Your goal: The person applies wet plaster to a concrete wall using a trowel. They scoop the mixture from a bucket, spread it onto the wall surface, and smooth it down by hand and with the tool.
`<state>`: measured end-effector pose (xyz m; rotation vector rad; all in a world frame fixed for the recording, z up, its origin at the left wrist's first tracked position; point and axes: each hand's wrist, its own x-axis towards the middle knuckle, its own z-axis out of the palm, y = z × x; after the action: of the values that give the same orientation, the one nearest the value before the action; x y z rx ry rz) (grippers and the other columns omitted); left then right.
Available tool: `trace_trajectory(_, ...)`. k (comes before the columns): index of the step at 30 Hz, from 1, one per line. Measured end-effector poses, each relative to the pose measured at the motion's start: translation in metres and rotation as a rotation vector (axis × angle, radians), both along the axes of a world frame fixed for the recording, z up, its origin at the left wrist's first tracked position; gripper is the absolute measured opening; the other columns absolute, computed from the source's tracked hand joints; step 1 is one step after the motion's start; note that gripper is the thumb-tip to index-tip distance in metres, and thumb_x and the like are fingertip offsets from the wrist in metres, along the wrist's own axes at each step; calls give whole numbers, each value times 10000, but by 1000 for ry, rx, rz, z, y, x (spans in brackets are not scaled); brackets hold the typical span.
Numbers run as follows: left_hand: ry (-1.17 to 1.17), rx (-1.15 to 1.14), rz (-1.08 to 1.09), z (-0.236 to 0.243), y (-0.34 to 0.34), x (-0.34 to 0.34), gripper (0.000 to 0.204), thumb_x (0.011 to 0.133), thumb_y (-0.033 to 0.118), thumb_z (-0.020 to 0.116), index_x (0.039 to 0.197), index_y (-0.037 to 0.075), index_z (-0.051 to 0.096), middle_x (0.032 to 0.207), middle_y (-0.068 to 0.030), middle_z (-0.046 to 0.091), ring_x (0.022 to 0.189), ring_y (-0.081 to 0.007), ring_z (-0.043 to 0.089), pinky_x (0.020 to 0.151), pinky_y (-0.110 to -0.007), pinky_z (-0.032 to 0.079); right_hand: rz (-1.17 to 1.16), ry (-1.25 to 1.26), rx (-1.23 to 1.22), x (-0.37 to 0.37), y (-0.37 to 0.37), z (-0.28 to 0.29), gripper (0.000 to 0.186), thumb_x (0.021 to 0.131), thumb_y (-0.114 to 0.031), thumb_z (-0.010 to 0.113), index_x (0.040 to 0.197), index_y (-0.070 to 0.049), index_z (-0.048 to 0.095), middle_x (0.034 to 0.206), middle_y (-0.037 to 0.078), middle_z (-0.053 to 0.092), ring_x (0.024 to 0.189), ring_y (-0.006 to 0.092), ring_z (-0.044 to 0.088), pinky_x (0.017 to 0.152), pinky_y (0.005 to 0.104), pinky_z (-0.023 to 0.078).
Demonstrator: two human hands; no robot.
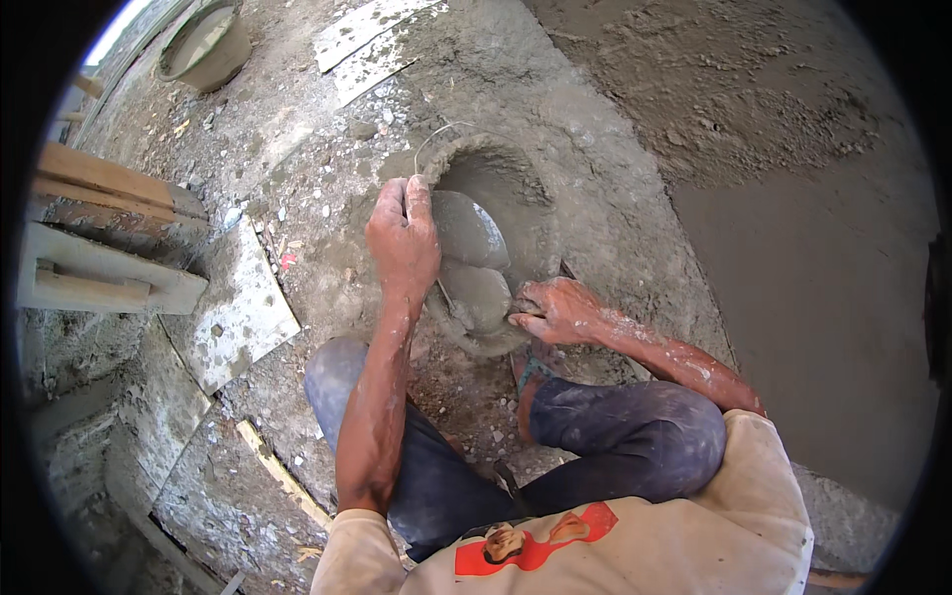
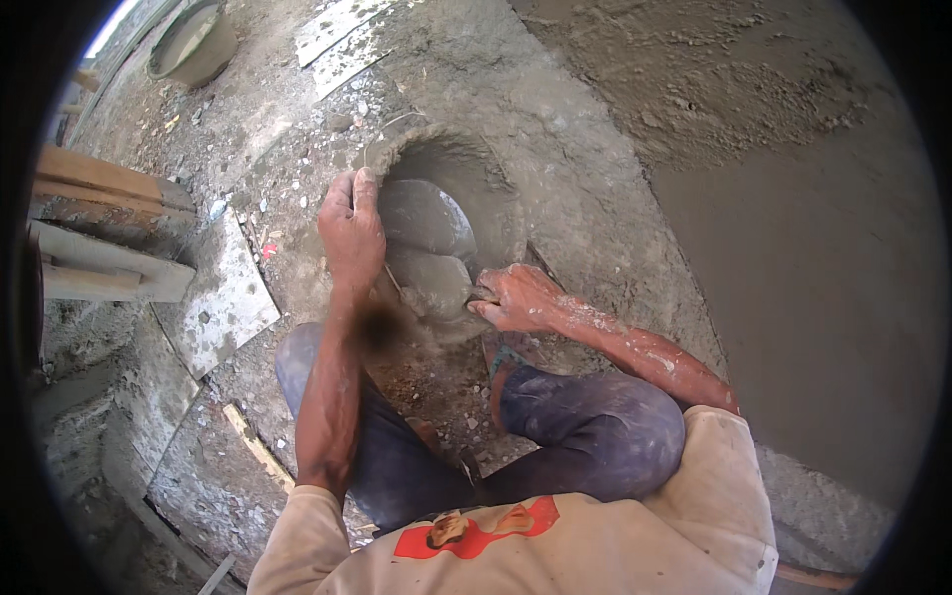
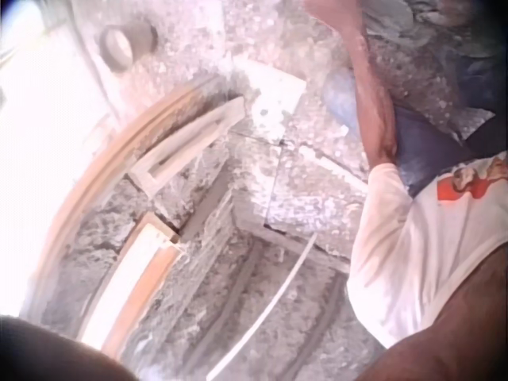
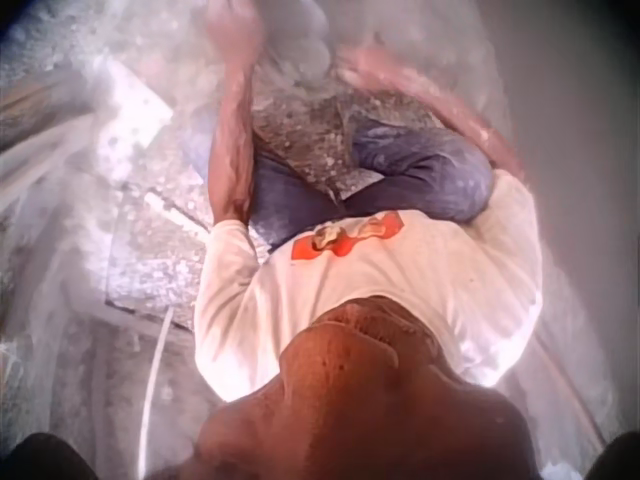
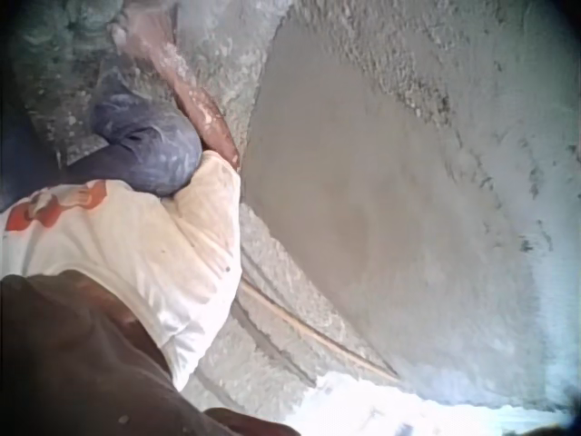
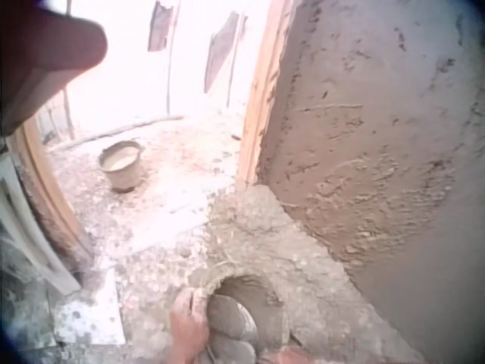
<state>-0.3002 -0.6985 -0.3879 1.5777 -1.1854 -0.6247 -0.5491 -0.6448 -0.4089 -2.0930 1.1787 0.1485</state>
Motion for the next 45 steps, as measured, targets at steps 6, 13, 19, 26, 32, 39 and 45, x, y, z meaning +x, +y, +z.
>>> trace_trajectory(6,29,32,-32,-12,-15,8,310,1092,232,546,1033,-40,683,862,-112,661,799,-176,563,751,-371,475,-140,-38,-75,-35,7,22,405,968,-401,657,1064,-7,674,767,277,686,815,489,699,764,572,545)
trace_trajectory(13,136,52,-111,-29,-10,32,312,1113,230,497,923,-6,568,822,-25,505,794,-148,441,714,-352,409,-195,-227,-96,-77,10,174,366,1006,-377,631,1069,-18,666,683,175,667,644,343,699,655,474,574)
trace_trajectory(19,28,31,-123,-19,-8,11,327,1110,218,488,888,-17,539,804,-43,490,780,-170,431,713,-370,404,-668,-446,544,-208,-14,295,251,1012,-228,691,994,21,708,605,64,630,417,115,568,329,253,436)
trace_trajectory(26,-40,-24,-102,-20,-10,11,344,1106,218,486,916,-62,548,808,-132,531,765,-266,455,735,-426,414,-1107,-101,-857,-269,25,425,330,1053,-339,604,839,-89,622,508,-56,463,366,38,438,314,221,352)
trace_trajectory(32,-179,-37,-105,6,0,-2,308,1098,216,498,962,-49,577,807,-218,551,744,-324,486,730,-460,434,-755,129,-462,-205,25,256,372,1038,-398,535,1089,-50,653,726,46,596,580,139,508,541,361,475)
trace_trajectory(39,-191,-124,-178,-2,33,-67,267,1072,193,531,968,-43,599,811,-246,593,742,-409,539,705,-480,446,-131,353,-600,-84,6,-12,245,947,-176,568,1083,23,616,926,214,691,771,381,741,586,522,577)
trace_trajectory(45,-166,-132,-117,9,34,-61,252,1060,189,542,938,-29,579,728,-188,539,668,-305,526,645,-438,431,283,78,-413,-46,1,-60,230,864,-241,627,831,-20,679,806,158,713,764,392,724,650,506,572)
